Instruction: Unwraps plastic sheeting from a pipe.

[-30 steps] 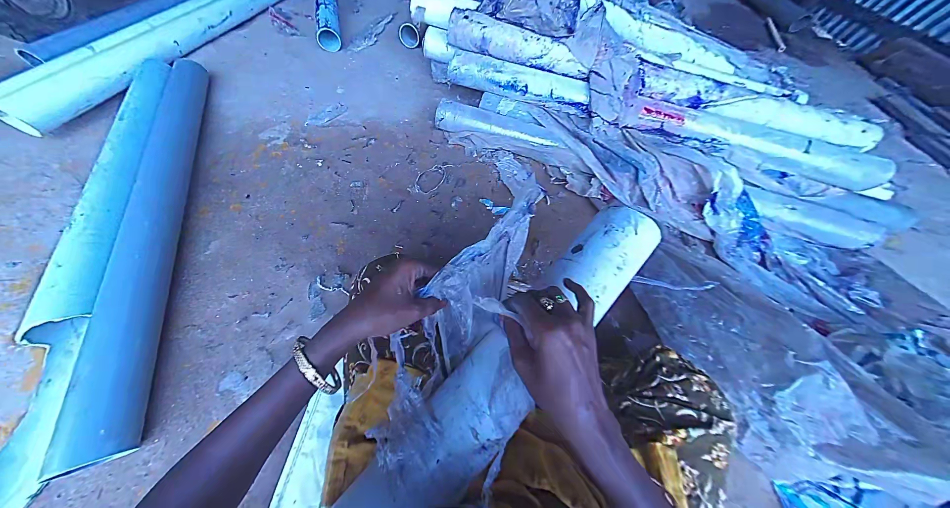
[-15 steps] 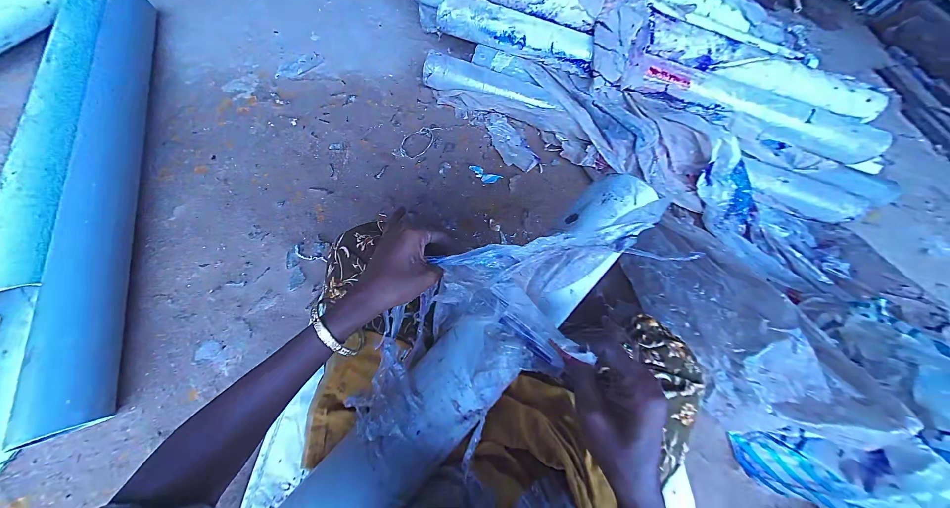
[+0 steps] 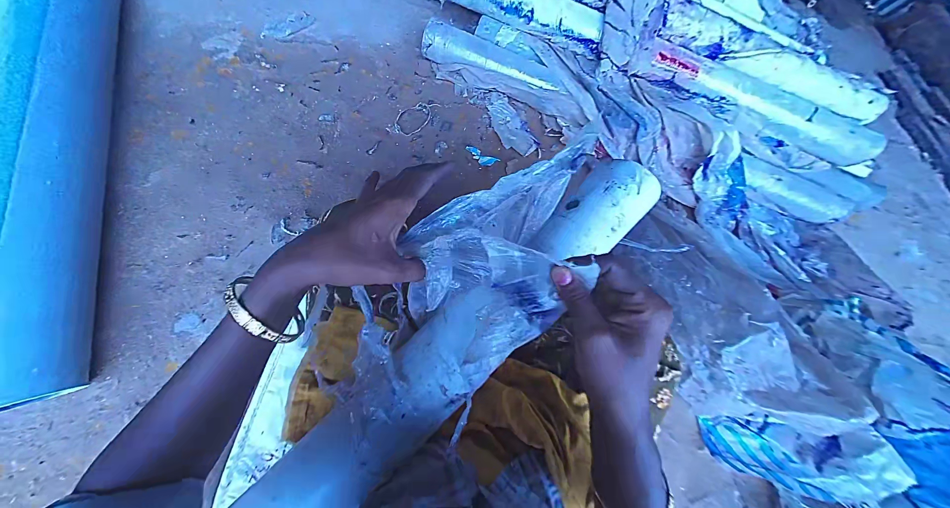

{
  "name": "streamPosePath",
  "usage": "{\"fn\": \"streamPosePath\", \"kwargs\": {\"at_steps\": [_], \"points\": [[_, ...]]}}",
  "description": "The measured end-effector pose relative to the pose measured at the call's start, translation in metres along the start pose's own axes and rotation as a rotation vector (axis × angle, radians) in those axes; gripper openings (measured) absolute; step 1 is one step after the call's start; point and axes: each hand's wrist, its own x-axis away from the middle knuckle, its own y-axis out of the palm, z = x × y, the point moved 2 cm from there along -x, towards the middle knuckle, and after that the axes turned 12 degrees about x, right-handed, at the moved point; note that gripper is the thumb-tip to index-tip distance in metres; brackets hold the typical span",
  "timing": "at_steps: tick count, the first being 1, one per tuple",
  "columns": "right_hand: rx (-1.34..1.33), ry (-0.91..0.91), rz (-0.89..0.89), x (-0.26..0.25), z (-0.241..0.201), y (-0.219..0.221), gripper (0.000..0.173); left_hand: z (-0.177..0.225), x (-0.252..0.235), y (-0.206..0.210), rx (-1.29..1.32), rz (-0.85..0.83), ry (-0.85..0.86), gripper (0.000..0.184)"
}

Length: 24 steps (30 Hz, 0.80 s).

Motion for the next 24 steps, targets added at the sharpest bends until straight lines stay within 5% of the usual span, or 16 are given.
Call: {"fn": "streamPosePath", "kwargs": {"at_steps": [3,6,8,11,14,16,21,24], "points": [[-0.190,0.087,-0.096,-0.009,-0.002,0.004,0.023,0.014,0.025,-0.001,-0.021,0.184,0.291,0.094],[-0.333,0.241,-0.181,-0.021,-0.005,0.012,0.027,0.016,0.028,0.025,-0.235,0.436,0.565,0.053],[-0.357,0.282,-0.244,-0.030,-0.006,0.018,0.028,0.012,0.020,0.048,-0.487,0.389,0.545,0.061],[-0.325,0.209,-0.359,-0.036,-0.011,0.026,0.027,0.002,-0.001,0.069,-0.564,0.285,0.411,0.099],[-0.225,0.073,-0.513,-0.034,-0.021,0.019,0.025,-0.009,-0.015,0.075,-0.493,0.394,0.410,0.085],[-0.174,0.046,-0.572,-0.026,-0.019,0.007,0.047,-0.015,-0.016,0.073,-0.440,0.434,0.396,0.062],[0.308,0.042,-0.545,0.008,-0.009,0.014,0.089,-0.024,-0.016,0.067,-0.406,0.469,0.372,0.073],[0.184,0.156,-0.571,0.021,-0.015,0.036,0.084,-0.023,-0.015,0.071,-0.398,0.467,0.415,0.065]]}}
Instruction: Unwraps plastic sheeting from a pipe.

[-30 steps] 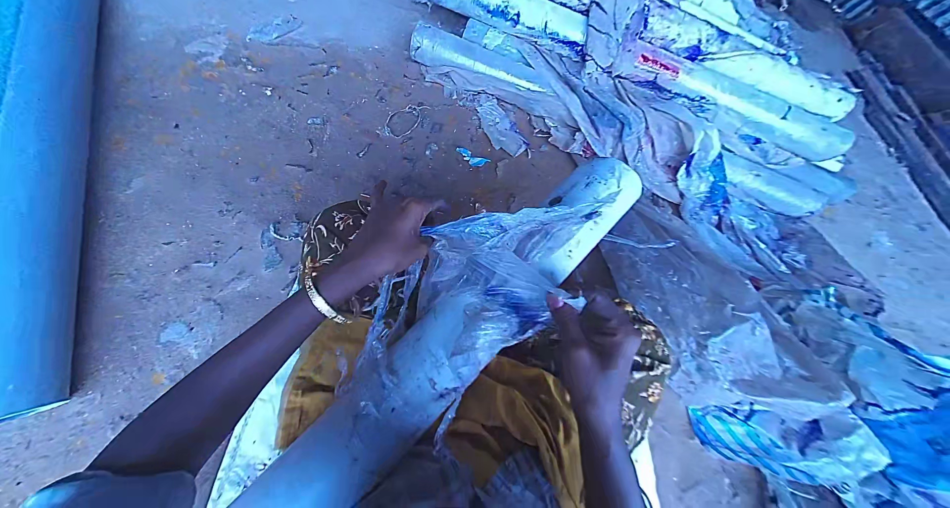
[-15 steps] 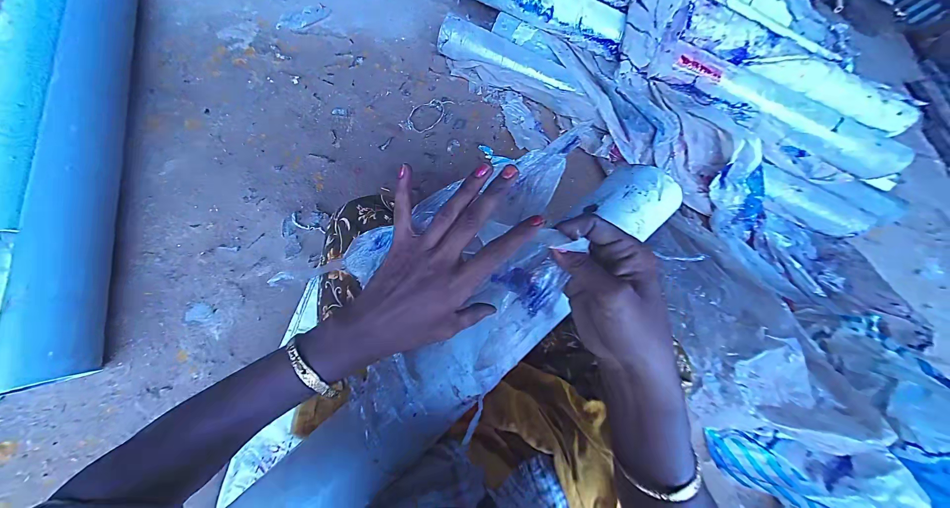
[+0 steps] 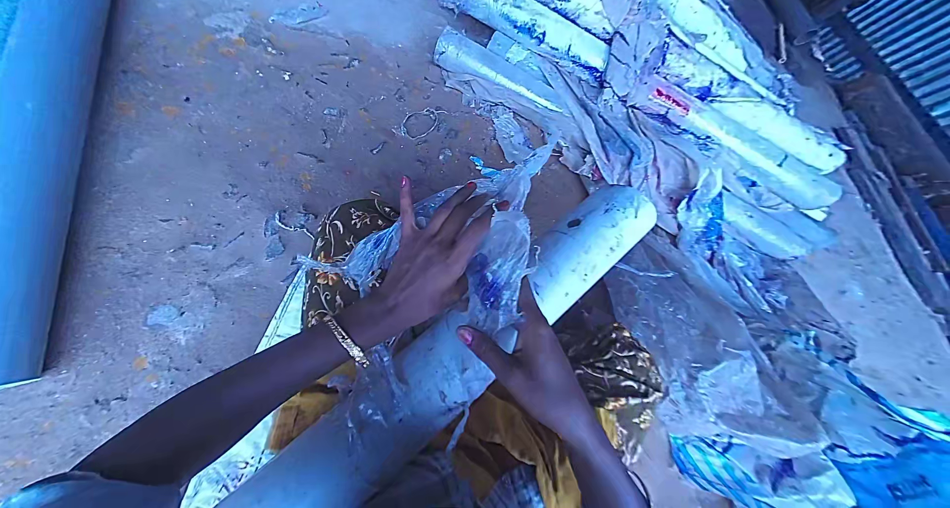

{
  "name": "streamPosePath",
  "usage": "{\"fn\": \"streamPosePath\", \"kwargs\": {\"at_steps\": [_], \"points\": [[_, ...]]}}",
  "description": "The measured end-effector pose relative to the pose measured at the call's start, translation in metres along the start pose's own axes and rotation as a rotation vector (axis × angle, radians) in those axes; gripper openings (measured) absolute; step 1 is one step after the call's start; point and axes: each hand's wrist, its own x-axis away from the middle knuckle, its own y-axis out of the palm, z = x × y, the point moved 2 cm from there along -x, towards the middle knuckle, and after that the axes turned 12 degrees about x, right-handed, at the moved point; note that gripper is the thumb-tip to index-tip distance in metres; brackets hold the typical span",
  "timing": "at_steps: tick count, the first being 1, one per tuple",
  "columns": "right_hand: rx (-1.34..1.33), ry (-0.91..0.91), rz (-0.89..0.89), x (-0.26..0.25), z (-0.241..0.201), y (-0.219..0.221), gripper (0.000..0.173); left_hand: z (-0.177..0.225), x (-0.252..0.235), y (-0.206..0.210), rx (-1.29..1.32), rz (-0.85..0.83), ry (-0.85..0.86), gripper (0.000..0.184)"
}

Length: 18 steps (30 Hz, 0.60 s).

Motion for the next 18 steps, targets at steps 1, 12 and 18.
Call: {"fn": "streamPosePath", "kwargs": {"at_steps": [1,12,18], "points": [[-0.108,0.021,0.042,-0.003,-0.001,0.004,0.071,0.002,0.002,0.001,-0.006,0.003,0.007,0.064],[-0.459,0.152,0.131,0.017,0.015,-0.013,0.046,-0.031,0.006,0.016,-0.204,-0.177,-0.331,0.118],[-0.701,0.020,0.179,0.073,0.037,-0.030,0.039,-0.066,0.011,0.023,-0.243,-0.356,-0.608,0.116]]}}
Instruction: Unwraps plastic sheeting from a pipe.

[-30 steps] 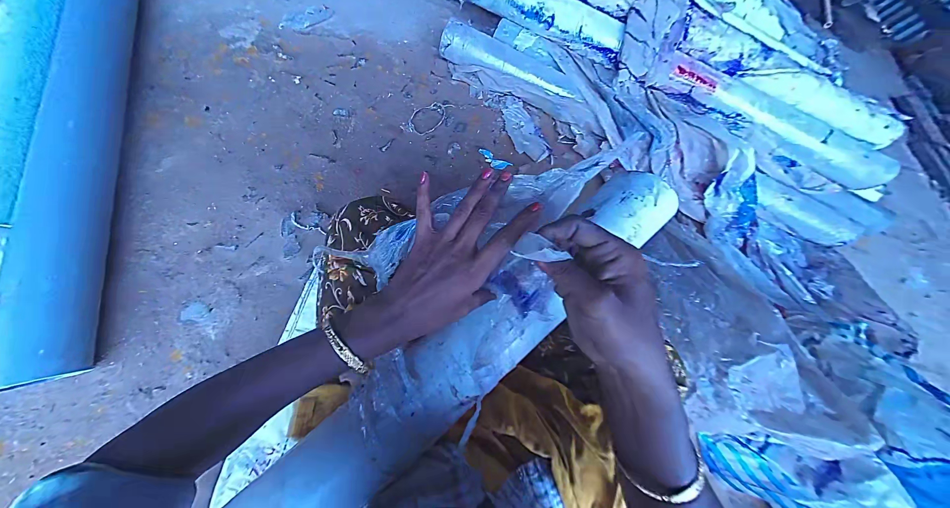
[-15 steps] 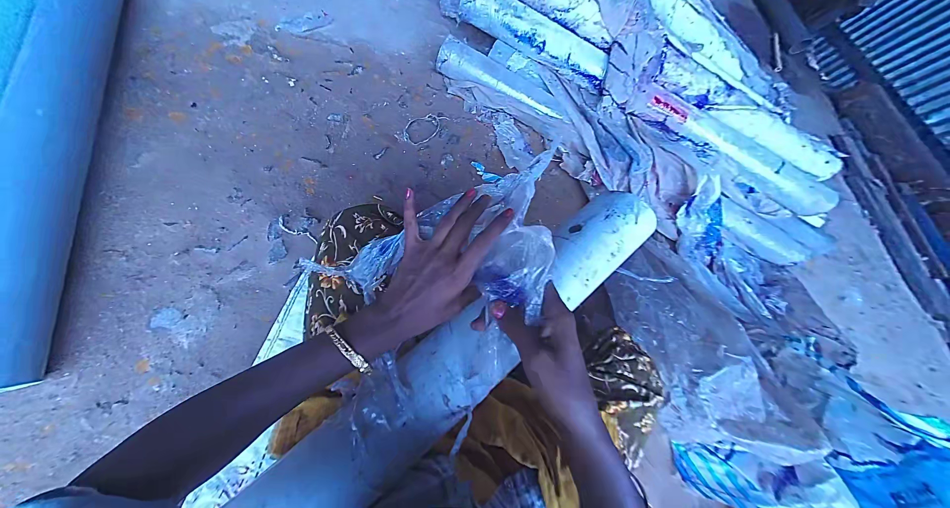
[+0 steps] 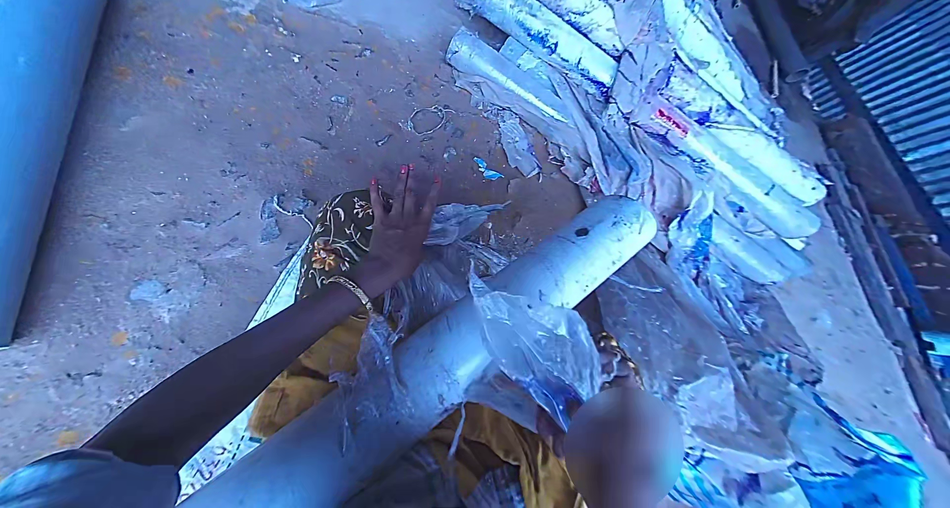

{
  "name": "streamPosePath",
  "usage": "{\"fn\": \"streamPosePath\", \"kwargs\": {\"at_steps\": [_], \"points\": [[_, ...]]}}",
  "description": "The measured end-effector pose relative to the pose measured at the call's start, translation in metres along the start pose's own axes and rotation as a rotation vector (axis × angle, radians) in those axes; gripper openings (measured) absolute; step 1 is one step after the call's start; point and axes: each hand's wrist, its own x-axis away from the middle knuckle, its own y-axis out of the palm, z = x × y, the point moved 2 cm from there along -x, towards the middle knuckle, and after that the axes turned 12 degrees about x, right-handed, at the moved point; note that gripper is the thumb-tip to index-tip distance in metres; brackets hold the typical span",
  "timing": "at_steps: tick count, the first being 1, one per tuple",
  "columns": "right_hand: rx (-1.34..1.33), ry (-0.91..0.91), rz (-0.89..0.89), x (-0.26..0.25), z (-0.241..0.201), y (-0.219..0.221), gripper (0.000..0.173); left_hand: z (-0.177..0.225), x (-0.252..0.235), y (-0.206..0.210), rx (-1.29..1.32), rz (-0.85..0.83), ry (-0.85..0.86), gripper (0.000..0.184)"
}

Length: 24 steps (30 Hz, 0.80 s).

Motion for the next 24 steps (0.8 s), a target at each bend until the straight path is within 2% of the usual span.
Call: {"fn": "streamPosePath", "kwargs": {"at_steps": [1,4,6,9,11,13,14,16,18,21,24], "points": [[-0.041,0.020,0.017,0.007,0.001,-0.008,0.036,-0.002,-0.003,0.000,-0.002,-0.038,-0.033,0.116],[-0.210,0.093,0.169,0.019,0.021,-0.025,0.023,0.011,-0.002,-0.010,0.113,-0.073,0.005,0.111],[-0.379,0.151,0.235,0.025,0.040,-0.033,0.029,0.023,0.001,-0.019,0.147,-0.128,0.021,0.107],[-0.579,0.305,0.368,0.030,0.058,-0.026,0.028,0.037,0.003,-0.040,0.213,-0.313,0.010,0.111],[-0.636,0.337,0.381,0.033,0.062,-0.021,0.024,0.048,0.013,-0.055,0.306,-0.249,0.102,0.111],[-0.643,0.316,0.366,0.034,0.058,-0.019,0.020,0.067,0.027,-0.061,0.381,-0.100,0.216,0.110],[-0.614,0.284,0.351,0.034,0.054,-0.018,0.018,0.078,0.030,-0.059,0.423,-0.083,0.229,0.115],[-0.504,0.173,0.297,0.032,0.040,-0.019,0.017,0.097,0.028,-0.046,0.483,-0.272,0.117,0.136],[-0.349,0.052,0.244,0.032,0.025,-0.020,0.018,0.104,0.016,-0.028,0.526,-0.494,-0.033,0.145],[-0.188,-0.031,0.193,0.040,0.011,-0.019,0.018,0.102,0.005,-0.003,0.791,-0.666,-0.168,0.136],[-0.189,-0.055,0.154,0.042,0.009,-0.018,0.018,0.104,0.012,0.009,0.927,-0.683,-0.265,0.122]]}}
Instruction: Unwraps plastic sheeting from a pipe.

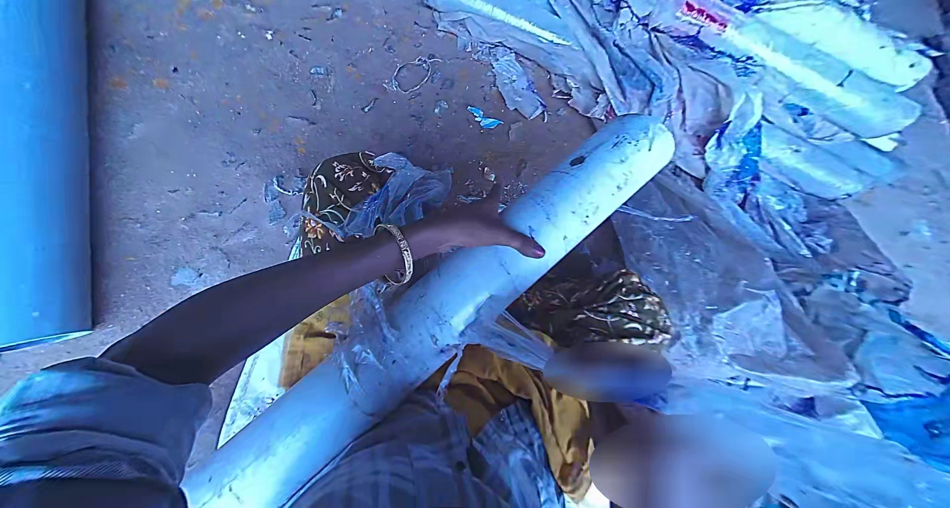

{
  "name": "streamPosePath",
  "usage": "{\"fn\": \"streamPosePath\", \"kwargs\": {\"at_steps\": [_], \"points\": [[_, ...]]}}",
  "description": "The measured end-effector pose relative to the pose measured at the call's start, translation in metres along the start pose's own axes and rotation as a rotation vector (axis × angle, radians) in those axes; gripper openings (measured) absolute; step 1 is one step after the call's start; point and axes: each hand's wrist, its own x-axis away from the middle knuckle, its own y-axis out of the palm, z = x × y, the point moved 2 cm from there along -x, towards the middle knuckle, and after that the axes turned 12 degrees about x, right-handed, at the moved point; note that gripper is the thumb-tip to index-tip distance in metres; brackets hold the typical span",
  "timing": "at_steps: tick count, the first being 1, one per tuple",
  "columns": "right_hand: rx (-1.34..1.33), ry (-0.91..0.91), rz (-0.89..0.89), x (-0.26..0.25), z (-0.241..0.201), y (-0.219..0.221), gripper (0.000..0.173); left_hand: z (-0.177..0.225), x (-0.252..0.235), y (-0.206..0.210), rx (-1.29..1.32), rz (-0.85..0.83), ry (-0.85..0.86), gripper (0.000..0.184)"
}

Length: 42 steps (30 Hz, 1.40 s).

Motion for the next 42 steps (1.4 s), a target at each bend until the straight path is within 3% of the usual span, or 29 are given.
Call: {"fn": "streamPosePath", "kwargs": {"at_steps": [2,7,9,12,14,19,24,27,30,32,34,36,38,40,42], "points": [[-0.026,-0.032,-0.068,-0.004,-0.002,-0.003,0.019,0.002,0.003,-0.001,0.042,0.010,-0.003,0.117],[-0.029,0.038,0.011,0.003,0.003,-0.036,0.017,0.014,0.029,-0.003,0.149,0.141,0.011,0.089],[-0.104,0.155,0.048,0.008,0.016,-0.045,0.017,0.019,0.031,-0.013,0.177,0.149,0.025,0.088],[-0.198,0.351,0.278,-0.002,0.045,-0.049,0.035,0.030,0.042,-0.022,0.175,0.179,0.099,0.087],[-0.274,0.423,0.295,-0.011,0.061,-0.049,0.039,0.041,0.056,-0.024,0.152,0.214,0.140,0.088],[-0.286,0.450,0.313,-0.017,0.078,-0.054,0.040,0.045,0.055,-0.030,-0.180,0.302,0.130,0.100],[-0.216,0.424,0.335,-0.038,0.072,-0.052,0.044,0.030,0.025,-0.029,-0.326,0.184,0.189,0.094],[-0.127,0.437,0.310,-0.049,0.074,-0.064,0.035,0.051,0.056,-0.024,-0.433,0.122,0.361,0.077],[0.002,0.450,0.261,-0.051,0.075,-0.086,0.033,0.061,0.105,-0.042,-0.565,0.099,0.697,0.055],[0.066,0.429,0.351,-0.051,0.058,-0.101,0.036,0.051,0.135,-0.061,-0.595,0.013,0.822,0.036],[0.212,0.413,0.374,-0.051,0.037,-0.114,0.041,0.023,0.156,-0.076,-0.614,-0.119,0.752,0.033],[0.381,0.277,0.489,-0.052,0.024,-0.123,0.039,-0.007,0.165,-0.083,-0.759,-0.205,0.578,0.047],[0.471,0.037,0.582,-0.053,0.005,-0.104,0.037,-0.029,0.163,-0.082,-0.937,-0.192,0.536,0.065],[0.482,-0.151,0.438,-0.051,-0.014,-0.070,0.037,-0.041,0.155,-0.077,-1.057,-0.157,0.574,0.069],[0.479,-0.293,0.143,-0.048,-0.014,-0.041,0.021,-0.049,0.146,-0.072,-1.143,-0.133,0.665,0.052]]}}
